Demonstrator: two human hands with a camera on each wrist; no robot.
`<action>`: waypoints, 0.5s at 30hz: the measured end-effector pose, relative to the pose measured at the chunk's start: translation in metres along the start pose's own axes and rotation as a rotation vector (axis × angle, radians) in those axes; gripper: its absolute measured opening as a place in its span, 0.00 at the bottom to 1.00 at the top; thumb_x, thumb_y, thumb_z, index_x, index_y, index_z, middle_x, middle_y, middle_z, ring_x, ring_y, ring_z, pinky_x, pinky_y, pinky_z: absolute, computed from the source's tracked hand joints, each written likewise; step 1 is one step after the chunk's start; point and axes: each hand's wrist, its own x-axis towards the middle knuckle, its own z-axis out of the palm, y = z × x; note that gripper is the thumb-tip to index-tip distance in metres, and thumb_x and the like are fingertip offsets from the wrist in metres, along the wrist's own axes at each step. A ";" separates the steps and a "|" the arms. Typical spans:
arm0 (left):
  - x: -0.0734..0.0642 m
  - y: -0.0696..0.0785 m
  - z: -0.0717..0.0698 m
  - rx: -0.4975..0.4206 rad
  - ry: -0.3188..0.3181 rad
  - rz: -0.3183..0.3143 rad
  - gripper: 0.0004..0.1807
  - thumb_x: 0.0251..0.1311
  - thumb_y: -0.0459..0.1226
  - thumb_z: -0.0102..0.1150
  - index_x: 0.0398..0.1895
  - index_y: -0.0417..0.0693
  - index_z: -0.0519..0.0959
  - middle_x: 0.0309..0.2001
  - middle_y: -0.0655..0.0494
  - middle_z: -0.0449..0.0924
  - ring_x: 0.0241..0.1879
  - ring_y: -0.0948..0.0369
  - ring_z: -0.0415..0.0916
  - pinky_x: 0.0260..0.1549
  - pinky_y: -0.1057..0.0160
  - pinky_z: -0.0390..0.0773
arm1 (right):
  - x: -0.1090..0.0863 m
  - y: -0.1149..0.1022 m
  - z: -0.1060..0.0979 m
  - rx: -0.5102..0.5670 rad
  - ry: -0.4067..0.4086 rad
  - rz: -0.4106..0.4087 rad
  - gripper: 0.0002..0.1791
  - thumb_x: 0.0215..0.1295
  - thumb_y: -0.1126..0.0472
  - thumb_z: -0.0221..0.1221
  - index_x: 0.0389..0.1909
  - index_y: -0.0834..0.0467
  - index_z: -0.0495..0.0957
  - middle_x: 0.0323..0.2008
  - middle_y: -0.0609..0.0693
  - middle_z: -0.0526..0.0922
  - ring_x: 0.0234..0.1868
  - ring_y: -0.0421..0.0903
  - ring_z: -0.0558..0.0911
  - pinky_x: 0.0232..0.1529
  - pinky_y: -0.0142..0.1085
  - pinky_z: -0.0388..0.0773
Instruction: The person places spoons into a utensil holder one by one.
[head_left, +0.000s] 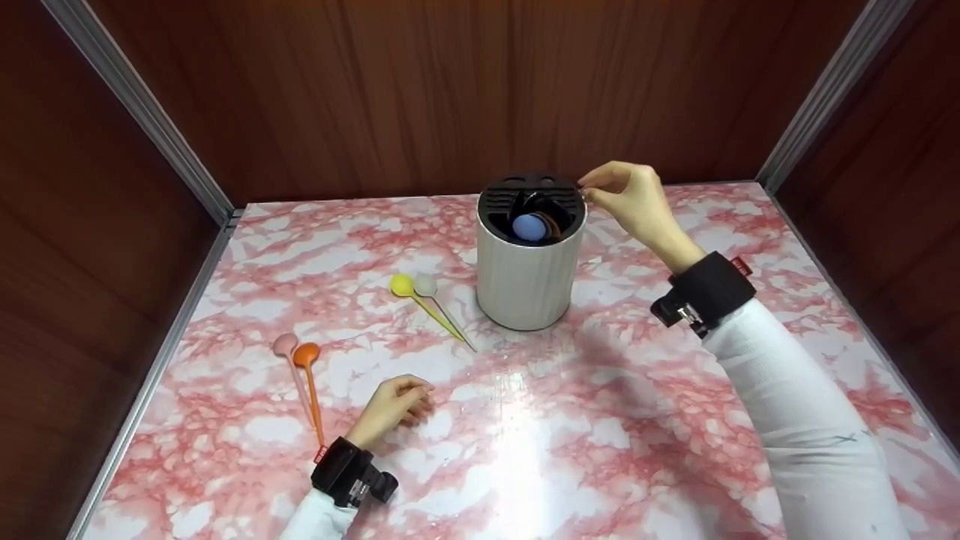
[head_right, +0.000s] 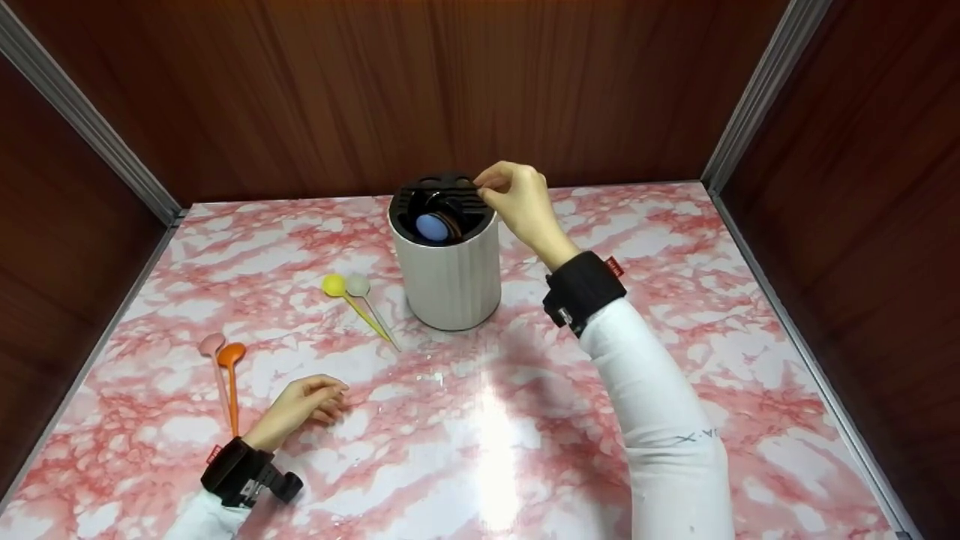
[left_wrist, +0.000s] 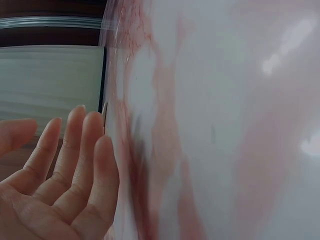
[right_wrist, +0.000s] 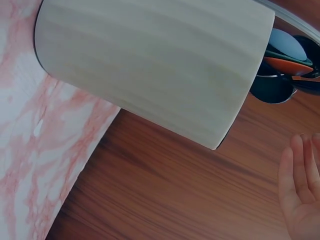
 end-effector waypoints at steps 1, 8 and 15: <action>0.000 -0.001 0.000 0.001 -0.002 -0.001 0.15 0.69 0.33 0.51 0.46 0.23 0.74 0.32 0.47 0.81 0.25 0.60 0.77 0.25 0.66 0.79 | -0.001 0.001 0.000 0.010 0.002 0.001 0.07 0.59 0.76 0.59 0.37 0.74 0.82 0.36 0.64 0.84 0.28 0.28 0.79 0.34 0.22 0.75; 0.002 0.000 0.002 0.002 0.008 -0.007 0.14 0.68 0.30 0.50 0.45 0.22 0.73 0.31 0.46 0.81 0.25 0.58 0.77 0.25 0.63 0.79 | -0.010 0.006 -0.003 0.060 -0.002 -0.004 0.07 0.59 0.78 0.57 0.37 0.76 0.81 0.35 0.66 0.84 0.28 0.31 0.80 0.34 0.22 0.76; 0.002 0.009 0.005 -0.004 0.018 -0.019 0.14 0.68 0.31 0.51 0.44 0.22 0.74 0.30 0.49 0.80 0.24 0.59 0.77 0.24 0.64 0.77 | -0.021 0.011 -0.006 0.108 -0.008 -0.023 0.07 0.60 0.79 0.57 0.38 0.77 0.80 0.36 0.68 0.82 0.28 0.32 0.81 0.34 0.23 0.77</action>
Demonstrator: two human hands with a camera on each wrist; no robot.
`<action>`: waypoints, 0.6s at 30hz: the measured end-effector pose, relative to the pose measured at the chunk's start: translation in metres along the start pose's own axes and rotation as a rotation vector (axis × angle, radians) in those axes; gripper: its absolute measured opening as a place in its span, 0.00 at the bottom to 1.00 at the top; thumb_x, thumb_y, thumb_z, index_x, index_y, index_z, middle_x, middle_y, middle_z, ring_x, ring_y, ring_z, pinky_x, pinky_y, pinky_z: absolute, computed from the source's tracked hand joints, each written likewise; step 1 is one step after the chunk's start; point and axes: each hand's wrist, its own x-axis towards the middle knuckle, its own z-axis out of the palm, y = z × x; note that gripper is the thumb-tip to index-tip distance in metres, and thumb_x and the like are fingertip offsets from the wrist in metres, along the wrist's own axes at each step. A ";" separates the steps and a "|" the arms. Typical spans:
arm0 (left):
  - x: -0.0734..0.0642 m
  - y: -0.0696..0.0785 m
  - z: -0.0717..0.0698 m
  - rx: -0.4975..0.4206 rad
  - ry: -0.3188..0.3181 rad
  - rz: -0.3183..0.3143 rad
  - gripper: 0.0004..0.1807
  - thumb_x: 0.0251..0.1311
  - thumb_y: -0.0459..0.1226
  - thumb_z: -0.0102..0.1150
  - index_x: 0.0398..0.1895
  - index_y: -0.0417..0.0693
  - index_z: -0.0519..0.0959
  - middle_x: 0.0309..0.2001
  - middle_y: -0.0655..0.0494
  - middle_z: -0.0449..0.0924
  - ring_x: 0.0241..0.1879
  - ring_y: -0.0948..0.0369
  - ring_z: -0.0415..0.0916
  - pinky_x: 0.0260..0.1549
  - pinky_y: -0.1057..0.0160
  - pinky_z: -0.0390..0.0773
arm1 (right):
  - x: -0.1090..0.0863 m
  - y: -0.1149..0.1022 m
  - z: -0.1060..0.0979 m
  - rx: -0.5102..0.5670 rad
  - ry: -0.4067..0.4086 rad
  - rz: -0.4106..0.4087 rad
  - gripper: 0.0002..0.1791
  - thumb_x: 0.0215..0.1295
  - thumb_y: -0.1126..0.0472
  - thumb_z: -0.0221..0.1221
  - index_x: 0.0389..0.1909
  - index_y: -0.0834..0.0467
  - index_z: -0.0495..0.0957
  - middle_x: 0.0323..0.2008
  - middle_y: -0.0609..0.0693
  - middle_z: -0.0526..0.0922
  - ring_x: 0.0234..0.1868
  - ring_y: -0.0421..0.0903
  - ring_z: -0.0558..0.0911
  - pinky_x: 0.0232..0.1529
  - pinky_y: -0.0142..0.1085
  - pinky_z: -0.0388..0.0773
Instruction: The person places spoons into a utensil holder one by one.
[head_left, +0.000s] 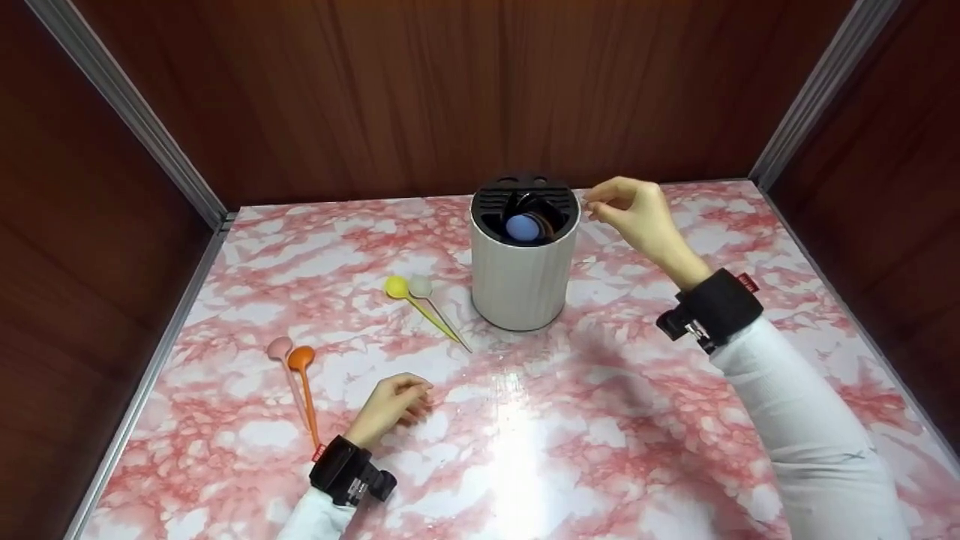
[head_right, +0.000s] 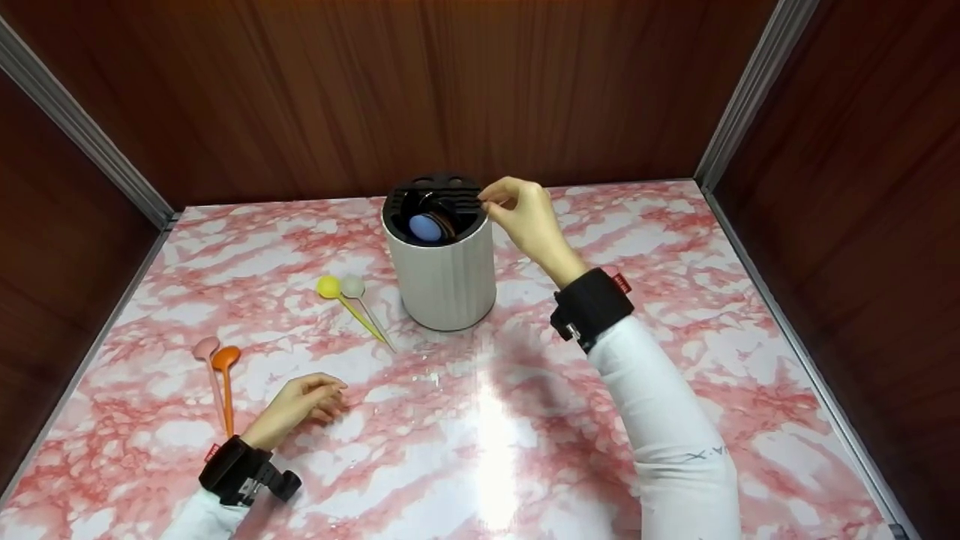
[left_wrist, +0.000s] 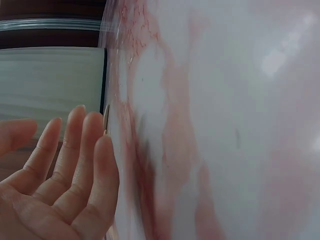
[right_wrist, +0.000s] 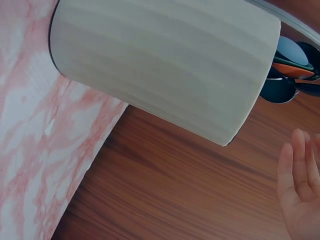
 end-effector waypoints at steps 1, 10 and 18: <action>0.000 0.000 0.000 0.002 -0.001 0.002 0.14 0.68 0.31 0.51 0.44 0.22 0.74 0.30 0.48 0.80 0.24 0.59 0.77 0.24 0.64 0.77 | -0.002 0.001 0.000 0.000 0.000 -0.001 0.07 0.60 0.79 0.57 0.38 0.76 0.80 0.36 0.68 0.83 0.28 0.31 0.81 0.34 0.23 0.77; 0.004 -0.004 0.000 0.006 0.012 0.005 0.15 0.68 0.34 0.53 0.46 0.24 0.74 0.31 0.48 0.81 0.24 0.59 0.78 0.22 0.67 0.76 | -0.016 0.007 -0.003 0.050 0.008 0.008 0.07 0.61 0.80 0.57 0.38 0.78 0.79 0.35 0.65 0.83 0.29 0.31 0.80 0.33 0.23 0.78; 0.004 -0.003 -0.001 0.007 -0.006 0.025 0.15 0.69 0.34 0.52 0.45 0.24 0.74 0.32 0.48 0.81 0.25 0.59 0.78 0.23 0.67 0.77 | -0.037 0.013 -0.004 0.100 0.023 0.034 0.07 0.59 0.81 0.56 0.38 0.79 0.78 0.34 0.68 0.83 0.29 0.35 0.82 0.35 0.25 0.79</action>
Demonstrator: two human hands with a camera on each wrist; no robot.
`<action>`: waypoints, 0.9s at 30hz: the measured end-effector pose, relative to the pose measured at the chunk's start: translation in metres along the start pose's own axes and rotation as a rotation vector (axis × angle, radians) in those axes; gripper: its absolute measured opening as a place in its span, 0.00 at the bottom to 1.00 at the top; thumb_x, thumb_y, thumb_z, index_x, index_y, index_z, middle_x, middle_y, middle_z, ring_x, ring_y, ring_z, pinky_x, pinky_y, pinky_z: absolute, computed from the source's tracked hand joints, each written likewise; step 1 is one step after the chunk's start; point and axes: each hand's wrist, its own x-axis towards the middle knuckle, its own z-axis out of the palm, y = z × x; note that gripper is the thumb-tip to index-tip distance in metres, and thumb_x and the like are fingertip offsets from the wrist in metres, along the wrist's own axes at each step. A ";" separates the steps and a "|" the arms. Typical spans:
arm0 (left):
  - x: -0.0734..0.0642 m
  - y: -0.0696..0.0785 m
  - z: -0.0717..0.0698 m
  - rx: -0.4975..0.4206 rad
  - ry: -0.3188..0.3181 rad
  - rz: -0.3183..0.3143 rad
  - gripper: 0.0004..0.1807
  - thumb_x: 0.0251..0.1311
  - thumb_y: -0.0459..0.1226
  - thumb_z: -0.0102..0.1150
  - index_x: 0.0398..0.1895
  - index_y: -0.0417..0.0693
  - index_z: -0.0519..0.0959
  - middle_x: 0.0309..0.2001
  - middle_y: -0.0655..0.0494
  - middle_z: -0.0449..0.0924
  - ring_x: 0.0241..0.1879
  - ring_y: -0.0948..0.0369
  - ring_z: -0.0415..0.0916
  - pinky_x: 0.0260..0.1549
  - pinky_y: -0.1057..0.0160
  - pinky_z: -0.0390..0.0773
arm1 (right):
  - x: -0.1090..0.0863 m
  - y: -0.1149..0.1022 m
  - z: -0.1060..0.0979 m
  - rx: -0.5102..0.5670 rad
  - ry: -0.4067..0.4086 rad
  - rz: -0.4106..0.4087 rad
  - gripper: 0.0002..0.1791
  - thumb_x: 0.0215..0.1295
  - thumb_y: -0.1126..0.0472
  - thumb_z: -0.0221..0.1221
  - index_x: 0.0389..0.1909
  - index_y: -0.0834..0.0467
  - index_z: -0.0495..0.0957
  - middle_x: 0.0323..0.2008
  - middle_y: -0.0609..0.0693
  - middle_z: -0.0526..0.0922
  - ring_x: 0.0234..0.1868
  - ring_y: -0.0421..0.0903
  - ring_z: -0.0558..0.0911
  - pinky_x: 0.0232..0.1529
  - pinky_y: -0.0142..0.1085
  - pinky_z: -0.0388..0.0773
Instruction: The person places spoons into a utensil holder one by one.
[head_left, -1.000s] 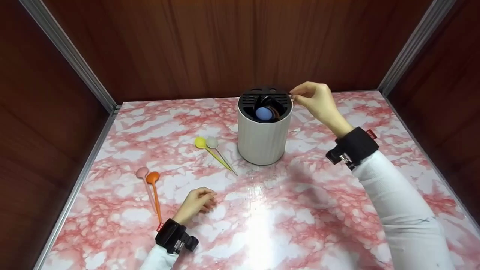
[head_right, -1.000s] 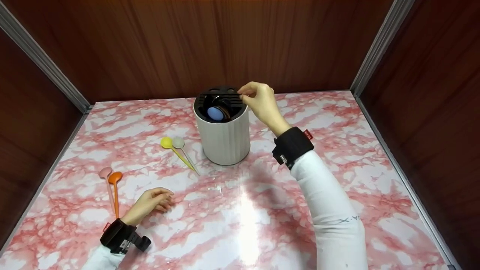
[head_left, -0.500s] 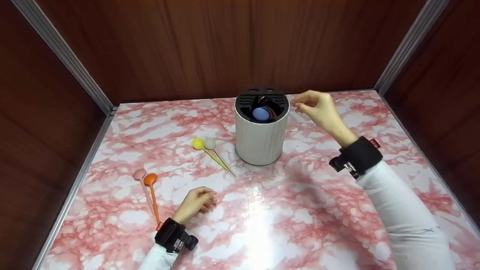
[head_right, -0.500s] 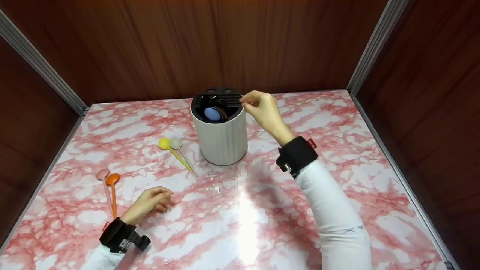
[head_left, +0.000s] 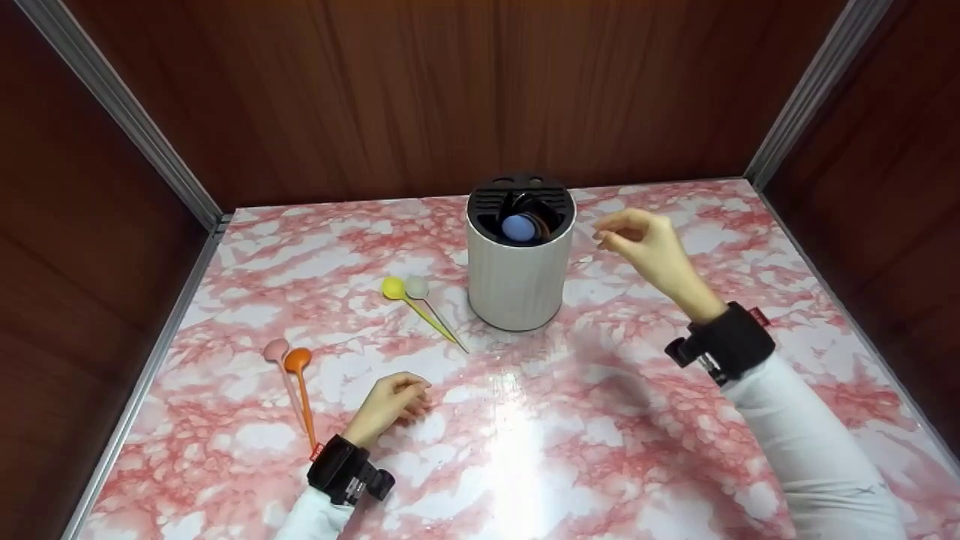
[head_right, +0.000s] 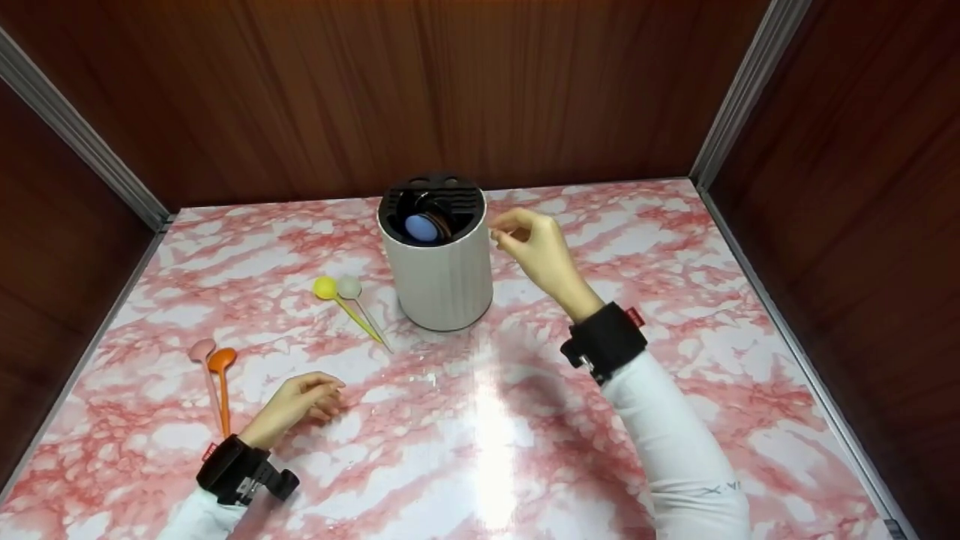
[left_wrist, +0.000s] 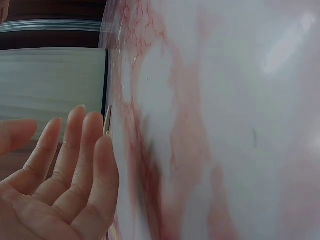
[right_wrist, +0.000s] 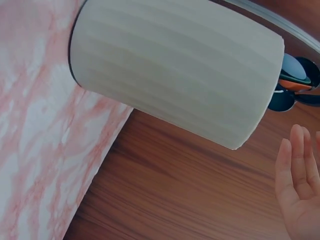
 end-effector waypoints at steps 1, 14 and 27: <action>0.000 0.000 0.000 0.002 -0.003 0.005 0.15 0.69 0.34 0.52 0.45 0.24 0.74 0.32 0.48 0.81 0.26 0.58 0.79 0.23 0.67 0.77 | -0.002 0.001 0.000 0.005 0.000 0.004 0.07 0.59 0.82 0.56 0.38 0.79 0.78 0.34 0.68 0.83 0.29 0.35 0.82 0.35 0.25 0.79; 0.000 0.002 0.000 -0.011 0.020 -0.008 0.14 0.67 0.32 0.53 0.44 0.25 0.75 0.31 0.47 0.80 0.25 0.61 0.78 0.22 0.69 0.76 | -0.028 0.017 0.009 0.036 -0.043 0.036 0.08 0.59 0.83 0.55 0.39 0.81 0.76 0.37 0.72 0.81 0.30 0.33 0.81 0.37 0.26 0.79; -0.002 0.002 -0.005 -0.025 0.020 -0.037 0.16 0.68 0.34 0.53 0.46 0.24 0.74 0.31 0.50 0.80 0.25 0.61 0.77 0.23 0.69 0.77 | -0.057 0.033 0.021 0.035 -0.096 0.090 0.08 0.61 0.80 0.56 0.41 0.78 0.78 0.36 0.69 0.82 0.31 0.34 0.82 0.37 0.26 0.79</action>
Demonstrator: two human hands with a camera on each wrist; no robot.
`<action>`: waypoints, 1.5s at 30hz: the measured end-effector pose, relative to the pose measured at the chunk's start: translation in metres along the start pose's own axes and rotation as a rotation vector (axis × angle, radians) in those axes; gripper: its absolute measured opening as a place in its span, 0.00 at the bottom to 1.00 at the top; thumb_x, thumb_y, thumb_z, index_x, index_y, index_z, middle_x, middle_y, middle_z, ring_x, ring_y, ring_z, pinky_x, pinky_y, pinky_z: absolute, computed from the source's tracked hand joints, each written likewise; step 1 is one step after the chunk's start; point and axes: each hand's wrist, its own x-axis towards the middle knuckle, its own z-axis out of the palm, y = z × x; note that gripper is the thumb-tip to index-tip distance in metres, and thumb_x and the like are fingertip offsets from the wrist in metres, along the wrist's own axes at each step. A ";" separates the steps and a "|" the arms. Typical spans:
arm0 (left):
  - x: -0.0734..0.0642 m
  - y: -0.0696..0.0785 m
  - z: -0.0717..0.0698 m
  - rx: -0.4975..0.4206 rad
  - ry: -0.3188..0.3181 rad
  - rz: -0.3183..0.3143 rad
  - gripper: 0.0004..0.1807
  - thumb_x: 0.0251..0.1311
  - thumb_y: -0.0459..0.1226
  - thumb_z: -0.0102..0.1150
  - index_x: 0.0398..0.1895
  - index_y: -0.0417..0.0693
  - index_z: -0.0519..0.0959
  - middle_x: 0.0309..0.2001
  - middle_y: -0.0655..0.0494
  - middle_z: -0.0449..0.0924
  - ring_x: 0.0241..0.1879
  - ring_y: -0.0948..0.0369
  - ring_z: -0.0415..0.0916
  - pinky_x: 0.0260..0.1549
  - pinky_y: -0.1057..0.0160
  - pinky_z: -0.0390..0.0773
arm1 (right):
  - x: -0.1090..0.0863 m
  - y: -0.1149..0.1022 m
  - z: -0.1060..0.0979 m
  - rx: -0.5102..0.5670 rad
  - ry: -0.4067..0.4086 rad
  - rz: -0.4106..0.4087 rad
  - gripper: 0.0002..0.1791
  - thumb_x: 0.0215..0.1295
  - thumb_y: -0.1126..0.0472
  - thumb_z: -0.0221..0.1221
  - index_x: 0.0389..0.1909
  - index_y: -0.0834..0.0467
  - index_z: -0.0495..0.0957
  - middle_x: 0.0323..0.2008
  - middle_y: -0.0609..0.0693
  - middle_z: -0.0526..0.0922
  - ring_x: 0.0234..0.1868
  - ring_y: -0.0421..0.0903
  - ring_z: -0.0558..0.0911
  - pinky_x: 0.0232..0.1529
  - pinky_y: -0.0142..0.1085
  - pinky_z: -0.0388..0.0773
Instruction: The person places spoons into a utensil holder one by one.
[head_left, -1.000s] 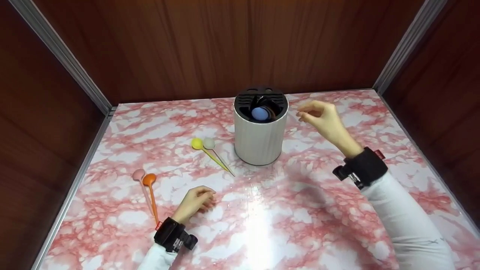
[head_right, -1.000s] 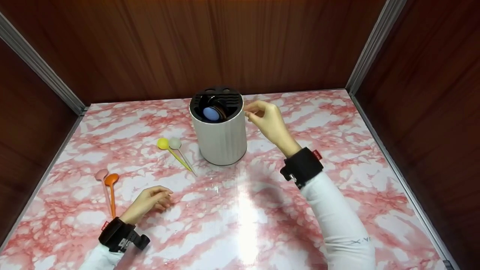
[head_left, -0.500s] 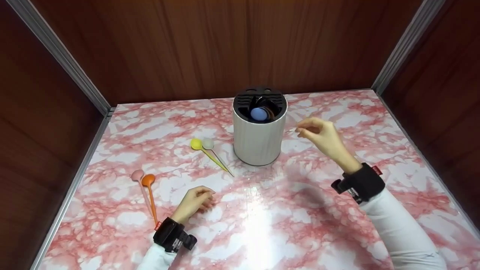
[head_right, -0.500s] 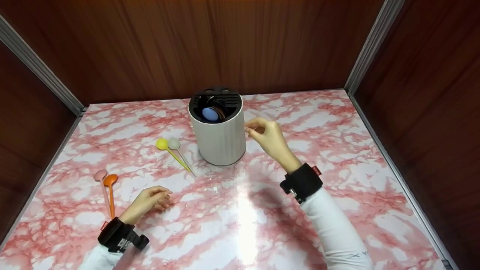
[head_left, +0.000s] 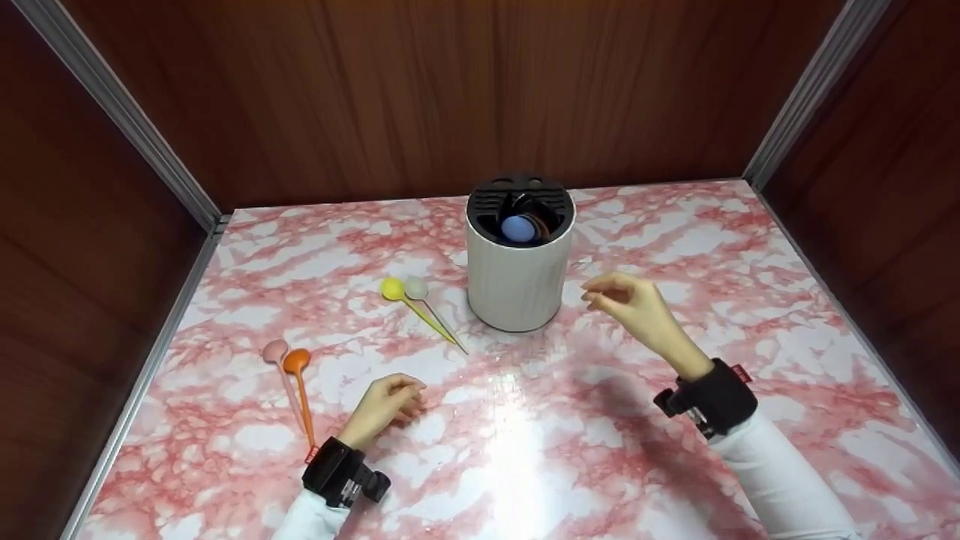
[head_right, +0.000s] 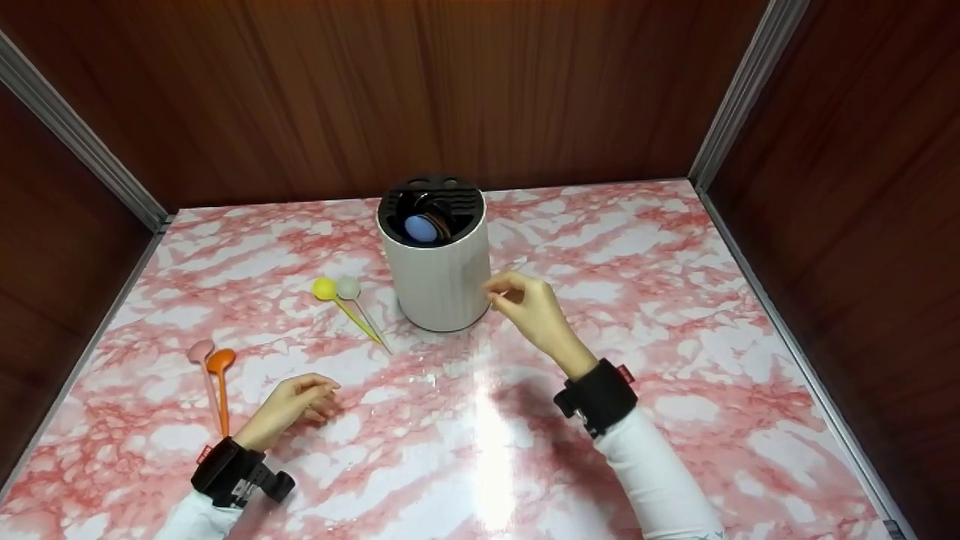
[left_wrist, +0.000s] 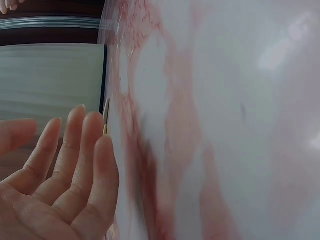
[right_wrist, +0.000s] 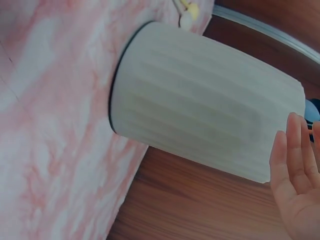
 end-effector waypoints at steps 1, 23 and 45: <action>0.000 0.000 -0.001 -0.001 0.002 0.000 0.16 0.68 0.34 0.53 0.46 0.25 0.74 0.31 0.49 0.80 0.25 0.61 0.78 0.23 0.69 0.77 | -0.002 0.002 0.001 0.010 -0.003 0.007 0.08 0.61 0.80 0.56 0.41 0.78 0.78 0.36 0.69 0.82 0.31 0.35 0.82 0.37 0.26 0.79; -0.006 0.007 -0.027 0.033 0.112 0.020 0.14 0.68 0.31 0.52 0.46 0.24 0.76 0.31 0.48 0.81 0.26 0.56 0.79 0.27 0.62 0.82 | -0.043 0.034 0.012 0.172 -0.016 0.052 0.09 0.62 0.79 0.56 0.42 0.81 0.75 0.36 0.47 0.84 0.34 0.37 0.83 0.39 0.31 0.81; -0.014 0.015 -0.085 0.233 0.286 -0.018 0.13 0.67 0.29 0.50 0.45 0.22 0.75 0.30 0.45 0.81 0.24 0.54 0.80 0.24 0.63 0.81 | -0.061 0.043 0.005 0.262 0.052 0.080 0.10 0.61 0.82 0.53 0.43 0.84 0.71 0.33 0.46 0.85 0.33 0.41 0.83 0.39 0.32 0.82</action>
